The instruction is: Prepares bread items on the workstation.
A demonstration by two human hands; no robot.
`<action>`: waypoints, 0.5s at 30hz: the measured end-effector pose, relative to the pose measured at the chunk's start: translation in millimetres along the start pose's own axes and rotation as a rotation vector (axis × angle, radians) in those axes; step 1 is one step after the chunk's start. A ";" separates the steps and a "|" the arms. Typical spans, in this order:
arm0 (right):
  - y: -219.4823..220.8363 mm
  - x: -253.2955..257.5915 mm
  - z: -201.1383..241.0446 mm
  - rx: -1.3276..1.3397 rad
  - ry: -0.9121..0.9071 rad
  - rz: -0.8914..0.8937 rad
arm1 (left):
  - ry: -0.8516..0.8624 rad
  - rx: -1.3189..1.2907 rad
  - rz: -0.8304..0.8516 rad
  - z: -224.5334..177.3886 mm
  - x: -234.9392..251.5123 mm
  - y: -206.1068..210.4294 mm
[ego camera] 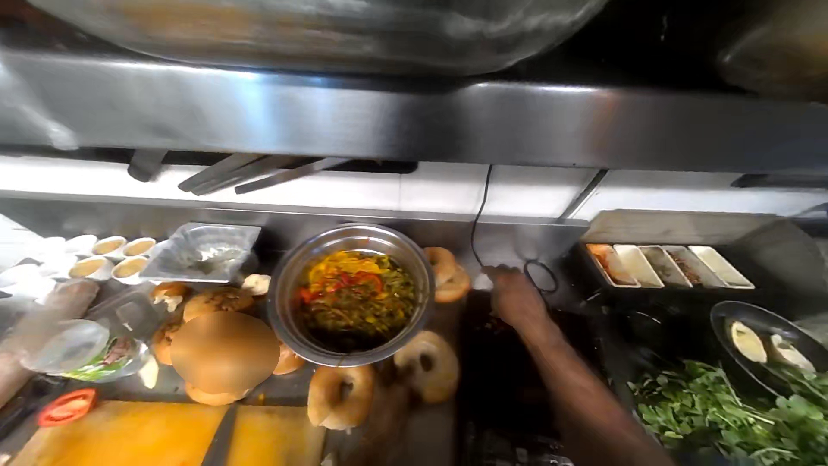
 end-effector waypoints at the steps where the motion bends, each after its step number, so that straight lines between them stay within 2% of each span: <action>1: -11.7 -11.2 -2.9 -0.042 -0.021 0.001 | -0.019 -0.012 0.037 -1.6 -3.3 -0.6; 3: -23.0 -40.0 0.3 0.061 -0.128 -0.042 | -0.051 -0.080 0.159 -4.4 -10.6 5.1; 4: -21.0 -53.5 5.4 0.175 -0.163 -0.024 | -0.046 -0.137 0.239 -8.7 -12.2 12.1; 5: -11.9 -63.7 8.0 0.330 -0.159 0.066 | -0.040 -0.189 0.313 -14.0 -13.6 20.7; 7: 11.0 -72.5 -1.9 0.631 -0.021 0.327 | -0.034 -0.244 0.415 -22.3 -9.6 37.8; 8: 16.8 -72.0 -13.8 0.770 0.056 0.342 | -0.020 -0.253 0.451 -23.9 -3.7 44.1; 11: 13.9 -70.4 -47.6 1.102 0.201 0.309 | 0.007 -0.315 0.443 -26.3 18.4 59.8; 15: 19.2 -73.7 -49.8 1.041 0.134 0.407 | 0.031 -0.256 0.341 -35.1 40.5 84.9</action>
Point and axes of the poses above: each hand's wrist, its own x-axis towards the middle knuckle, its own y-axis out of the palm, z = x × y, the point moved 4 cm from there along x, towards the middle knuckle, and after that the axes turned 9 degrees about x, right-handed, at the moved point
